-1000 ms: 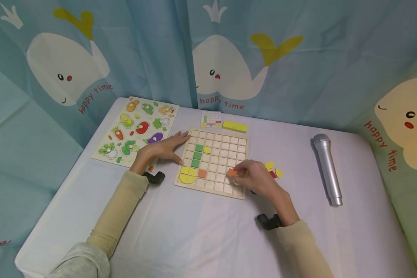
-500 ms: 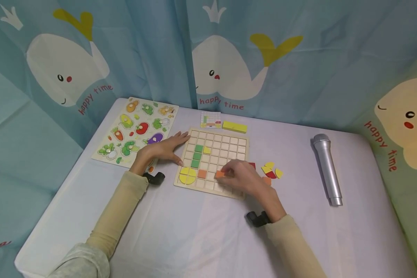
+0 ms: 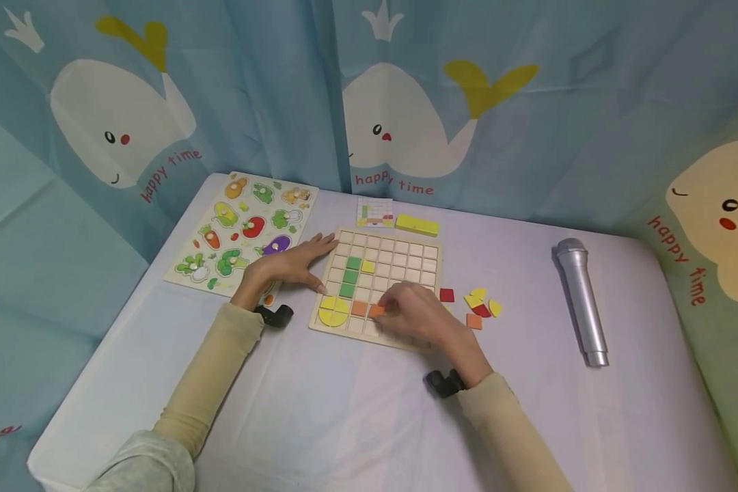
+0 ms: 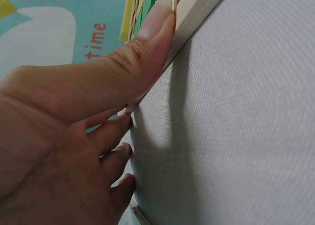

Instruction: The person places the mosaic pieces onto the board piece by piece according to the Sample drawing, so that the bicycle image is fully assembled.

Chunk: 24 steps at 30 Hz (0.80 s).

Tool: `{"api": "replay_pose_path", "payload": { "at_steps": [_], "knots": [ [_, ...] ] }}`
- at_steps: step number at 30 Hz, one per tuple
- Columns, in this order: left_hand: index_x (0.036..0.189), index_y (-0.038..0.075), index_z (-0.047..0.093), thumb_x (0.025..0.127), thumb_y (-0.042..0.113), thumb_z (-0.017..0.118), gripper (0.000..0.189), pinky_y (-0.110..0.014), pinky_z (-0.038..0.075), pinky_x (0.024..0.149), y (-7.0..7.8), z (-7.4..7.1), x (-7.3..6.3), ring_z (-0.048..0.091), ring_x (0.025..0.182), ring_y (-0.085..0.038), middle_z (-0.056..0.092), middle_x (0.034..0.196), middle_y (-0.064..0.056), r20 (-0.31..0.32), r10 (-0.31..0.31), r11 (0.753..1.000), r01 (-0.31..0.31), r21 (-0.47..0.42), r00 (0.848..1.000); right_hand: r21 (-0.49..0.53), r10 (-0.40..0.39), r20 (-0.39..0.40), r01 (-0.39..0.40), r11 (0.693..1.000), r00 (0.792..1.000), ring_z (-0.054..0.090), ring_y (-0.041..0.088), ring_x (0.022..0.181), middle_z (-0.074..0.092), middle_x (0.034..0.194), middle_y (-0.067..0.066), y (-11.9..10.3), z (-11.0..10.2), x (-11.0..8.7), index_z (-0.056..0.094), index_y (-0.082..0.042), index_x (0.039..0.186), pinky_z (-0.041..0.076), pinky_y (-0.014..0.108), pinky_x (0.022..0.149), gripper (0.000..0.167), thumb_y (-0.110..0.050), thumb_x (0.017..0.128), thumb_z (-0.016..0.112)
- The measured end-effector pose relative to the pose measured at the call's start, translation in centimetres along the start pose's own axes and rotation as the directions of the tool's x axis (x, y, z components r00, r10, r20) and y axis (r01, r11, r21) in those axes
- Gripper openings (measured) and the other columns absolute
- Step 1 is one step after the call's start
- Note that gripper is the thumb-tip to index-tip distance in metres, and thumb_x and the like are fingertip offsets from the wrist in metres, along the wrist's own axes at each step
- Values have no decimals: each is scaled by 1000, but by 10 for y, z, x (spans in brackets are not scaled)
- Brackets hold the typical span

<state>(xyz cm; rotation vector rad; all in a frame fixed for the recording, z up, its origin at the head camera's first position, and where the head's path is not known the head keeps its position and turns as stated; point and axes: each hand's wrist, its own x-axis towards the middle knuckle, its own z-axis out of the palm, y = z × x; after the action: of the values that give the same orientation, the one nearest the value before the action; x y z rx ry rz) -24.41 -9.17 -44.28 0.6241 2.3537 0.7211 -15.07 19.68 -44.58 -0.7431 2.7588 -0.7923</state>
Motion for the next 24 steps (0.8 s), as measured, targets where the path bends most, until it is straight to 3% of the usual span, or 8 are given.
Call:
{"api": "replay_pose_path", "payload": {
  "at_steps": [7,12,17,24],
  "knots": [
    [167,16,15,83,26,86,111,-52,3,130,-1,0,1,-8,161,-26,0,175,-3,-1,9,1000,-9,2,1000,-55,-48,-2,47,997,999,60,13,80,73,88,-1,-3,1,3,79,-7,99,56,29,73,24,-21,82,88],
    [167,16,15,83,26,87,110,-52,3,130,-1,0,0,-8,161,-26,0,175,-3,-2,7,1000,-7,-1,1000,-10,-44,-2,44,999,999,62,14,82,74,92,0,-3,-1,1,79,-6,102,57,29,74,25,-19,82,88],
    [167,16,15,83,26,87,110,-52,3,130,0,0,1,-7,161,-27,1,175,-4,-1,4,1000,-4,3,1000,60,-40,-36,43,997,999,61,14,79,73,90,0,3,-5,-9,79,-4,101,55,25,70,22,-14,83,86],
    [167,15,15,84,26,86,110,-52,3,130,0,0,0,-7,161,-27,1,175,-4,-1,5,1000,-5,4,1000,36,-47,-117,52,998,992,59,11,74,71,85,-3,18,-11,-29,79,-4,99,51,23,65,16,-9,84,84]
  ]
}}
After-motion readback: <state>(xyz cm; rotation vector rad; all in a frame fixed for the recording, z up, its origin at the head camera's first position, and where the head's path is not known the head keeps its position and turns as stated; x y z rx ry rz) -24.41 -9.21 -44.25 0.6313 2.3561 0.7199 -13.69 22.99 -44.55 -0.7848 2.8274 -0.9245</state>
